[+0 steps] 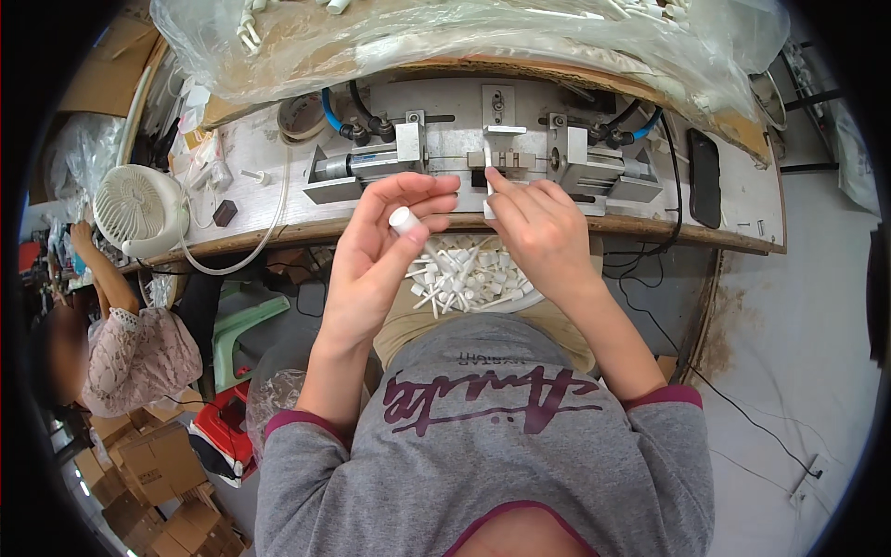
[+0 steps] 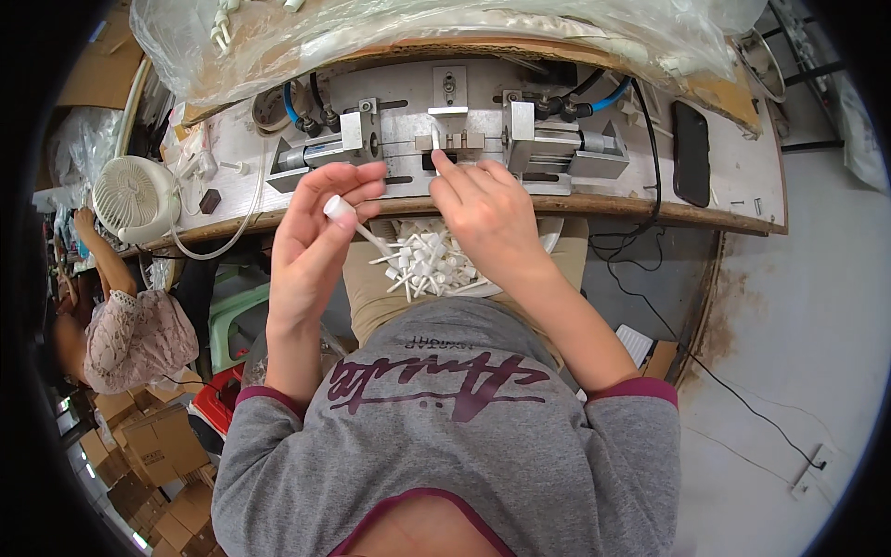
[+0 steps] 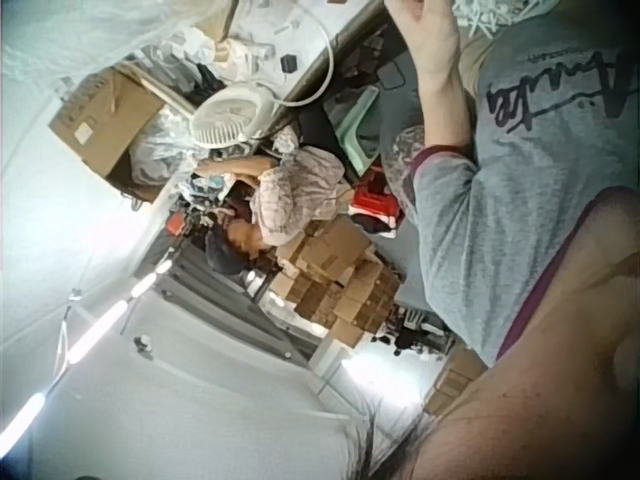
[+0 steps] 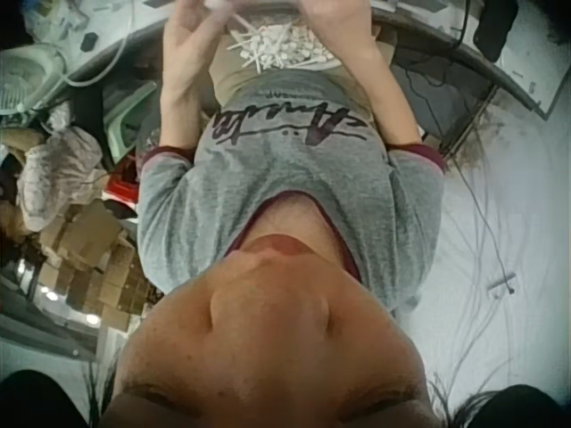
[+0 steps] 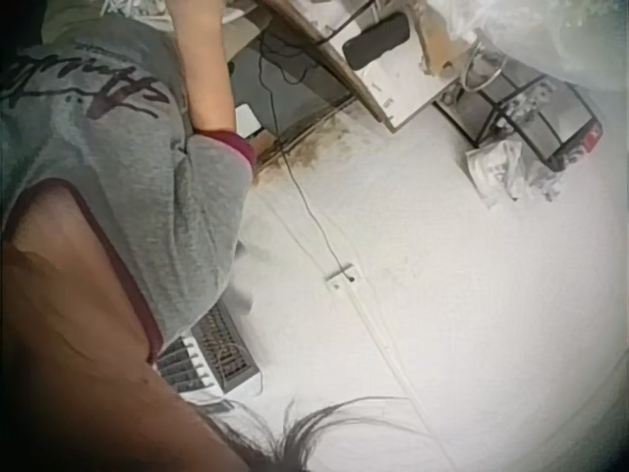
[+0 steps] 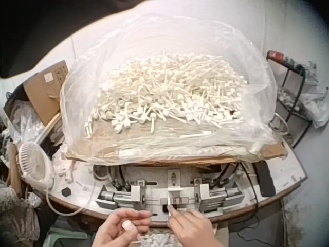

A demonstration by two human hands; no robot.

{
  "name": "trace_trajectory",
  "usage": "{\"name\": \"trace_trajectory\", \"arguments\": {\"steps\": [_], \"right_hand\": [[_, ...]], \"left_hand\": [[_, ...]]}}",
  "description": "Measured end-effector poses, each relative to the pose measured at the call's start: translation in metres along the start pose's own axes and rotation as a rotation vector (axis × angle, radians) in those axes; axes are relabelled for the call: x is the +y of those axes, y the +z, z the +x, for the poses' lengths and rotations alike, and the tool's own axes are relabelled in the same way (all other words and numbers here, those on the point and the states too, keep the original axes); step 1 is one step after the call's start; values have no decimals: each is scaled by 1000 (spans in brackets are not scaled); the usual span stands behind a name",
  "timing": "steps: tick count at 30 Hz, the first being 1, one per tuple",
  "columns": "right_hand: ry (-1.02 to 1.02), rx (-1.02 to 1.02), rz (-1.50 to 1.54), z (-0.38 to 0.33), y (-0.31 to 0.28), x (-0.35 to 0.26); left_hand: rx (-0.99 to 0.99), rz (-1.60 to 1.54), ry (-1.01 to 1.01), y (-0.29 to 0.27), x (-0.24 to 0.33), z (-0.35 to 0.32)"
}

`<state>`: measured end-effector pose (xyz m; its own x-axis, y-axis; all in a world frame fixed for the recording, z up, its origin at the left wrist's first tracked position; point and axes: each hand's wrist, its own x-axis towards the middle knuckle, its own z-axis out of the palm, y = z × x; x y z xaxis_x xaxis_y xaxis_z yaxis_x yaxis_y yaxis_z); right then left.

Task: Assembling small white plastic components using a pneumatic manual press at a workbench.

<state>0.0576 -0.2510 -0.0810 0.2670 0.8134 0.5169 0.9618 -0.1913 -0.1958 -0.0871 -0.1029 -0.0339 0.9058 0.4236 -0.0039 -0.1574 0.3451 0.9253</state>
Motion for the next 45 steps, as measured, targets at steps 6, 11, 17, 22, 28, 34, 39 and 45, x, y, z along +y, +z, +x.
{"name": "trace_trajectory", "arguments": {"steps": [6, 11, 17, 22, 28, 34, 39, 45], "right_hand": [[56, -86, -126, 15, 0, -9], [54, -141, -144, 16, 0, -8], [80, -115, 58, 39, -29, 4], [203, 303, -23, 101, -76, 61], [392, -204, -154, 134, -76, 141], [255, 102, -32, 129, -78, 109], [357, 115, 144, 109, -91, 69], [473, 187, 891, 67, -79, 31]], "left_hand": [[174, 263, 70, 8, 10, -2], [182, 230, 125, -4, 11, -4], [188, 150, 192, 2, 24, -4], [145, 307, 268, 9, 20, -8], [-9, 1165, 636, 3, -29, 11], [-74, 1488, 684, 6, -68, 28], [-79, 1539, 625, 11, -61, 36], [-74, 1547, 587, 14, -59, 37]]}}
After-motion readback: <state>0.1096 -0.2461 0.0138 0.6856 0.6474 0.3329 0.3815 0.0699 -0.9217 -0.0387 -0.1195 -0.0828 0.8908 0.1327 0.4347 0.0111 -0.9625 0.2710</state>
